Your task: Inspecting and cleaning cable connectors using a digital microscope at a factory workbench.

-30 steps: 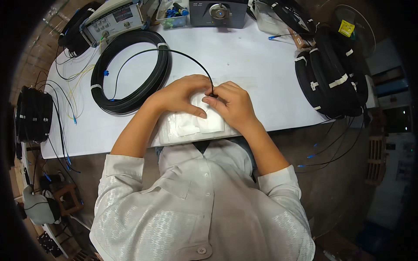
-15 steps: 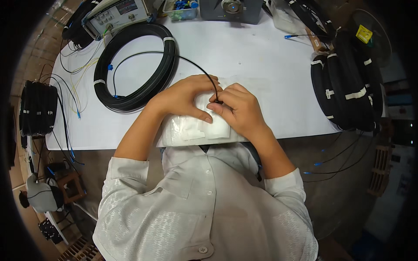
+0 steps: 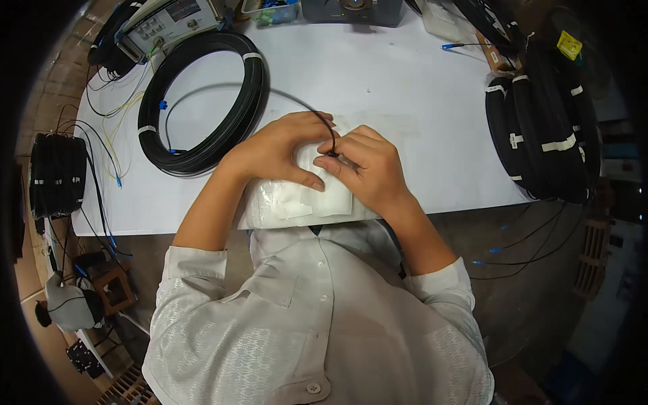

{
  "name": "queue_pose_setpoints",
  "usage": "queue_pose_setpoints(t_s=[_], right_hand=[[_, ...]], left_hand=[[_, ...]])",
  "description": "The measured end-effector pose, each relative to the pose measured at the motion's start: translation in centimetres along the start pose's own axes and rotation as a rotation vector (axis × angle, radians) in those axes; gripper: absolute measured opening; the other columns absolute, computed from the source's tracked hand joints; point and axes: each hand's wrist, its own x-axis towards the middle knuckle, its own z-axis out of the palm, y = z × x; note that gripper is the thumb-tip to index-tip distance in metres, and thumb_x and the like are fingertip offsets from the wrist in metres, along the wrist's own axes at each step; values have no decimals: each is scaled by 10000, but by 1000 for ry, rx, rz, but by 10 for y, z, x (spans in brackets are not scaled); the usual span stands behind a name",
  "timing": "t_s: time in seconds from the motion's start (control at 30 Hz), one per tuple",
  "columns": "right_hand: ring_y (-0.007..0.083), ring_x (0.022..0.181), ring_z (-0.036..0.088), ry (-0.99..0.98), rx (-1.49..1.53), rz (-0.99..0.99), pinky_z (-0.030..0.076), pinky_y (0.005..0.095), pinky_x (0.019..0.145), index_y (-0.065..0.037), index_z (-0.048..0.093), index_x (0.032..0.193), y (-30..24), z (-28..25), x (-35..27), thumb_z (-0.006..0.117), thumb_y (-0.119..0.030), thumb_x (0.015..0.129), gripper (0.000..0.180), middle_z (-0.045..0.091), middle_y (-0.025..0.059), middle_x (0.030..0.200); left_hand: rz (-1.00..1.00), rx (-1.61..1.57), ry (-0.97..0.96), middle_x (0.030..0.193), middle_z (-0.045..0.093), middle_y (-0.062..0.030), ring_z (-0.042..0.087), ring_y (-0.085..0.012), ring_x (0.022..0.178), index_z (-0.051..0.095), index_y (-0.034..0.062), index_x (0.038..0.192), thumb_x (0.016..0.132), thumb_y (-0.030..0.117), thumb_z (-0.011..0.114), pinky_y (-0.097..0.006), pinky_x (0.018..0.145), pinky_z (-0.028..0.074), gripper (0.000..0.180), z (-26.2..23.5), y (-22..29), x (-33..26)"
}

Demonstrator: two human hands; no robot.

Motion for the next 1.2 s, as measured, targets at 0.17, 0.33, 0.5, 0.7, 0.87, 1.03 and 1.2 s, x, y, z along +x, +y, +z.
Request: queue_pose_setpoints(t_s=[0.17, 0.33, 0.5, 0.7, 0.87, 1.03, 1.2], right_hand=[[208, 739, 630, -49, 4, 0, 508, 333, 666, -59, 764, 930, 0, 1, -1, 864, -163, 816, 183, 724, 40, 806], [214, 728, 631, -16, -15, -23, 509, 333, 667, -61, 768, 936, 1, 2, 2, 863, -155, 806, 186, 719, 42, 798], [224, 726, 628, -108, 42, 3, 509, 339, 667, -60, 765, 931, -1, -1, 3, 865, -160, 804, 190, 724, 41, 812], [220, 714, 629, -85, 36, 6, 510, 335, 669, -50, 758, 927, 0, -1, 1, 855, -162, 817, 185, 720, 48, 805], [218, 705, 631, -14, 27, -25, 505, 335, 654, -48, 753, 914, 3, 3, 0, 864, -153, 804, 189, 711, 51, 786], [212, 643, 608, -99, 54, -29, 496, 327, 629, -30, 738, 885, 0, -2, 0, 861, -117, 804, 171, 698, 51, 759], [181, 615, 592, 41, 26, -57, 463, 306, 559, -24, 744, 877, 2, -6, -2, 849, -94, 814, 141, 681, 62, 739]], left_hand=[[27, 2, 31, 1000, 685, -145, 639, -377, 998, 704, 17, 1090, 609, 333, 930, -454, 860, 524, 619, 4, -4, 0], [16, -46, 30, 1016, 685, -132, 643, -369, 1013, 705, 30, 1094, 607, 318, 936, -453, 861, 522, 611, 5, -3, -2], [24, 32, 47, 1003, 693, -125, 643, -375, 1020, 697, 39, 1081, 613, 320, 934, -454, 871, 520, 595, 4, -2, -2], [4, 40, 34, 1033, 704, -140, 648, -378, 1028, 706, 35, 1103, 620, 337, 925, -454, 875, 523, 610, 2, 1, -2], [-15, -30, 48, 1012, 694, -148, 647, -380, 1011, 711, 33, 1099, 613, 323, 928, -454, 864, 522, 607, 5, 1, -3], [-24, 10, 16, 1045, 711, -145, 639, -384, 1061, 716, 52, 1107, 612, 321, 931, -463, 908, 518, 603, 1, 1, -2], [11, 75, 40, 1066, 709, -161, 632, -398, 1084, 719, 59, 1158, 617, 344, 927, -467, 952, 513, 646, 4, 0, -3]])
